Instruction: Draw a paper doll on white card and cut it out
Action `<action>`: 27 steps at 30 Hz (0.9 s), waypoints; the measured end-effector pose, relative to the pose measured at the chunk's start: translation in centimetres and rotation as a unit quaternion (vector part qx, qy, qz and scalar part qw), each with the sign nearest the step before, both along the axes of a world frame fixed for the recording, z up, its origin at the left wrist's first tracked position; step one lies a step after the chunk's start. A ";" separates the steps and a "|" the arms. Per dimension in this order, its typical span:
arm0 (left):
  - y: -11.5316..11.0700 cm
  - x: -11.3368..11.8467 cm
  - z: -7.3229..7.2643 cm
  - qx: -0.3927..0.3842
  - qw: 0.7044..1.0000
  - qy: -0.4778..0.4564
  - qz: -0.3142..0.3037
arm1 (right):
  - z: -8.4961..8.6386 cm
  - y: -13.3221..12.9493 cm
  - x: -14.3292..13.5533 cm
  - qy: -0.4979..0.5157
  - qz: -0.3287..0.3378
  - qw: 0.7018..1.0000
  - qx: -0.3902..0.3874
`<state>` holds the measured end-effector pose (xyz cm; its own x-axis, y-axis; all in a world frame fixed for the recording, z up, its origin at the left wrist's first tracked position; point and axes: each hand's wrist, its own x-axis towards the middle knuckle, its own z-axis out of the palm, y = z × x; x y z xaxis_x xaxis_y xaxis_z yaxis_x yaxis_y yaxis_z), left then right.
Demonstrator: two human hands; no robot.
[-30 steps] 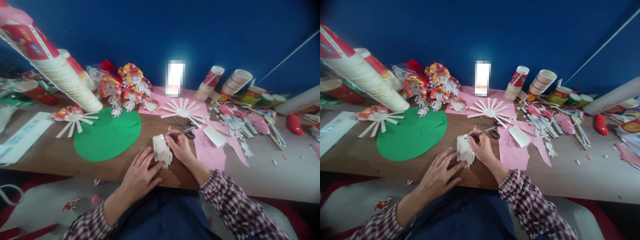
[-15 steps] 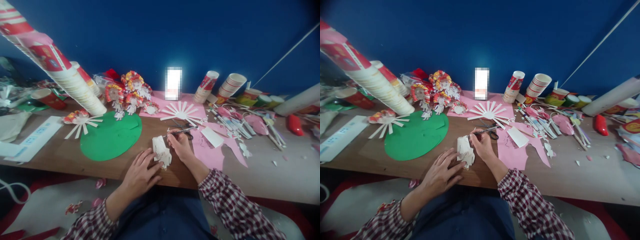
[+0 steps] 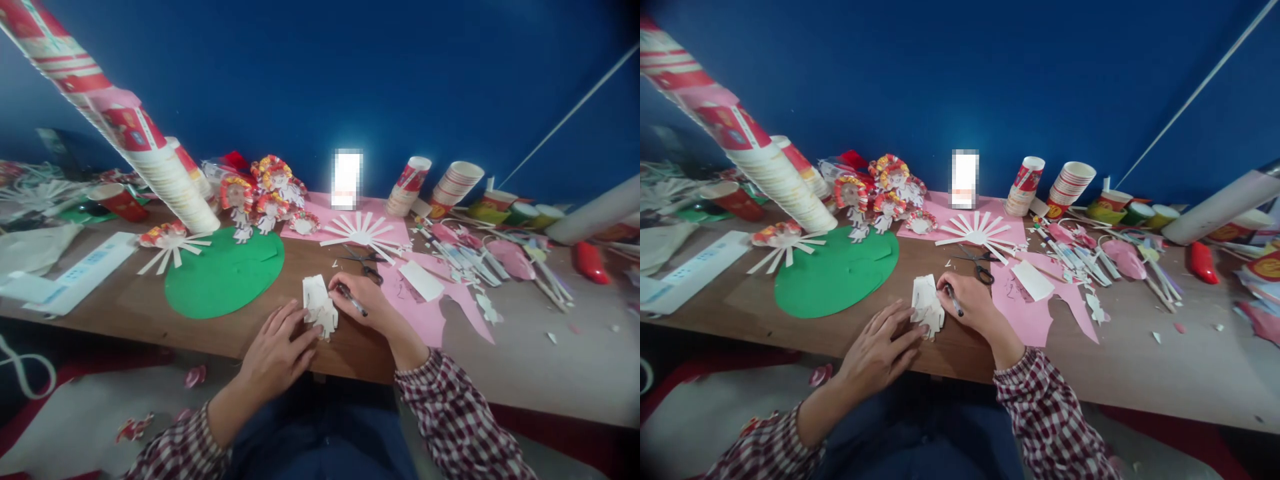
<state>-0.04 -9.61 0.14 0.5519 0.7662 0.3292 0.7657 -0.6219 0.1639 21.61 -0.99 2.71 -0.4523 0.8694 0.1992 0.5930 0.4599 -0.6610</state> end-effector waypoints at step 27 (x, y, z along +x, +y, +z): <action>1.8 -1.1 -0.1 -0.027 0.985 -0.129 0.107 | 0.5 5.6 -3.0 0.067 0.163 0.981 -0.086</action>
